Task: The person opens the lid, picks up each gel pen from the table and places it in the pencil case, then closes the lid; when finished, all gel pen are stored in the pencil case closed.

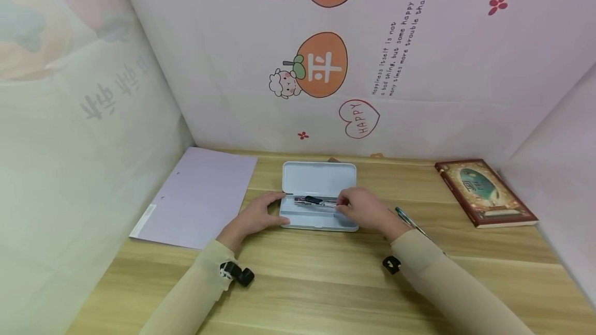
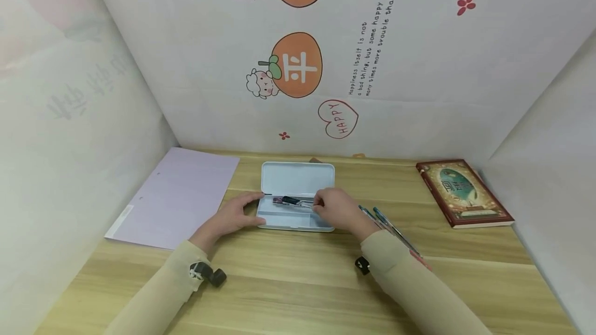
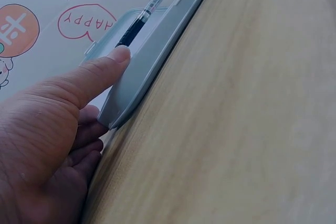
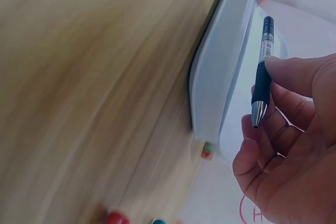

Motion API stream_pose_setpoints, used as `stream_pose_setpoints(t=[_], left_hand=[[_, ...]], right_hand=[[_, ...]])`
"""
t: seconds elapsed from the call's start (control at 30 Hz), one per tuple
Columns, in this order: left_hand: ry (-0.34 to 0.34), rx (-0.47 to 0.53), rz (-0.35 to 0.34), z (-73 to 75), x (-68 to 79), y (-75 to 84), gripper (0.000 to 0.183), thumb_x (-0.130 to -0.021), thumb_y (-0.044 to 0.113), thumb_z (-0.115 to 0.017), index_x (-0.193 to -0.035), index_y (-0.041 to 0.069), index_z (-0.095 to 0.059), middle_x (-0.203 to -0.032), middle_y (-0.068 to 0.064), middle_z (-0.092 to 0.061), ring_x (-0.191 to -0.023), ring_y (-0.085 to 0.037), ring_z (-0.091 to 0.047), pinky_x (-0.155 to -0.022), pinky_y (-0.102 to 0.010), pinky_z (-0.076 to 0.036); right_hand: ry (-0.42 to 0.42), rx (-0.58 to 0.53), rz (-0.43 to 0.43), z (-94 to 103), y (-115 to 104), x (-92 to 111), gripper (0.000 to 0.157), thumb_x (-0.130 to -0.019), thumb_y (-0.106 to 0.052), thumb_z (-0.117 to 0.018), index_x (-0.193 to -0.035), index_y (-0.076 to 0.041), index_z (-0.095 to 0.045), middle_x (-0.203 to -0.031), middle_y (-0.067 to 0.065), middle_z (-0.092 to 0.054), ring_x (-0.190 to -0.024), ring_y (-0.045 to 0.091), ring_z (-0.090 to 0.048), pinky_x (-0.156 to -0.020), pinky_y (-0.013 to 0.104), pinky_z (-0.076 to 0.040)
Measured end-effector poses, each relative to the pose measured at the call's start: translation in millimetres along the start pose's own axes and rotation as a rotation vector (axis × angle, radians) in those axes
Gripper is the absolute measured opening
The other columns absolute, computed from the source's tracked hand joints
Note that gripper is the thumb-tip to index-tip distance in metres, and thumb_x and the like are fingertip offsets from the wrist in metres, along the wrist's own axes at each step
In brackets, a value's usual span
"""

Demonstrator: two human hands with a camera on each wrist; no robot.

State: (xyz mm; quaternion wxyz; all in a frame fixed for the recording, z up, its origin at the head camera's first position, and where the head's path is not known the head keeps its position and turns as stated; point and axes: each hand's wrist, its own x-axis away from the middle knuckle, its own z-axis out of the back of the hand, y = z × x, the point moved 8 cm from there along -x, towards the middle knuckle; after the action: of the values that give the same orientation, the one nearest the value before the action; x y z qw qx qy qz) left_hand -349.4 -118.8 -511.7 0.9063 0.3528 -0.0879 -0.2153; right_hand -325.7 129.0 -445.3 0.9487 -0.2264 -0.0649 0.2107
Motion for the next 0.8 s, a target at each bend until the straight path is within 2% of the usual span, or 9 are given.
stream_pose_setpoints(t=[0.23,0.47,0.8], left_hand=[[0.004,0.013,-0.004,-0.2,-0.8,-1.2,0.088,-0.076,0.058,-0.078,-0.148,0.019,-0.046,-0.152,-0.004,-0.041,-0.141,-0.026,-0.032,-0.114,-0.045,-0.028],[0.012,0.017,-0.006,1.1,-0.5,-0.4,0.088,-0.076,0.058,-0.078,-0.148,0.018,-0.046,-0.152,-0.005,-0.041,-0.141,-0.027,-0.033,-0.113,-0.046,-0.028],[0.004,0.017,-0.017,0.1,-0.8,-1.0,0.089,-0.076,0.058,-0.078,-0.148,0.017,-0.046,-0.151,-0.006,-0.042,-0.141,-0.029,-0.034,-0.113,-0.047,-0.028]], right_hand=[[0.025,0.019,0.017,-8.5,-6,-11,0.010,-0.092,-0.018,-0.071,-0.084,-0.015,-0.066,-0.077,-0.006,-0.059,-0.070,0.013,-0.051,-0.063,0.030,-0.046],[0.017,0.095,0.036,-12.9,-10,-18,0.011,-0.092,-0.021,-0.072,-0.085,-0.016,-0.066,-0.077,-0.006,-0.057,-0.073,0.014,-0.050,-0.066,0.031,-0.045],[-0.026,0.106,-0.043,-24.2,-5,-32,0.008,-0.090,-0.020,-0.072,-0.086,-0.016,-0.066,-0.077,-0.005,-0.058,-0.074,0.015,-0.052,-0.067,0.031,-0.047]])
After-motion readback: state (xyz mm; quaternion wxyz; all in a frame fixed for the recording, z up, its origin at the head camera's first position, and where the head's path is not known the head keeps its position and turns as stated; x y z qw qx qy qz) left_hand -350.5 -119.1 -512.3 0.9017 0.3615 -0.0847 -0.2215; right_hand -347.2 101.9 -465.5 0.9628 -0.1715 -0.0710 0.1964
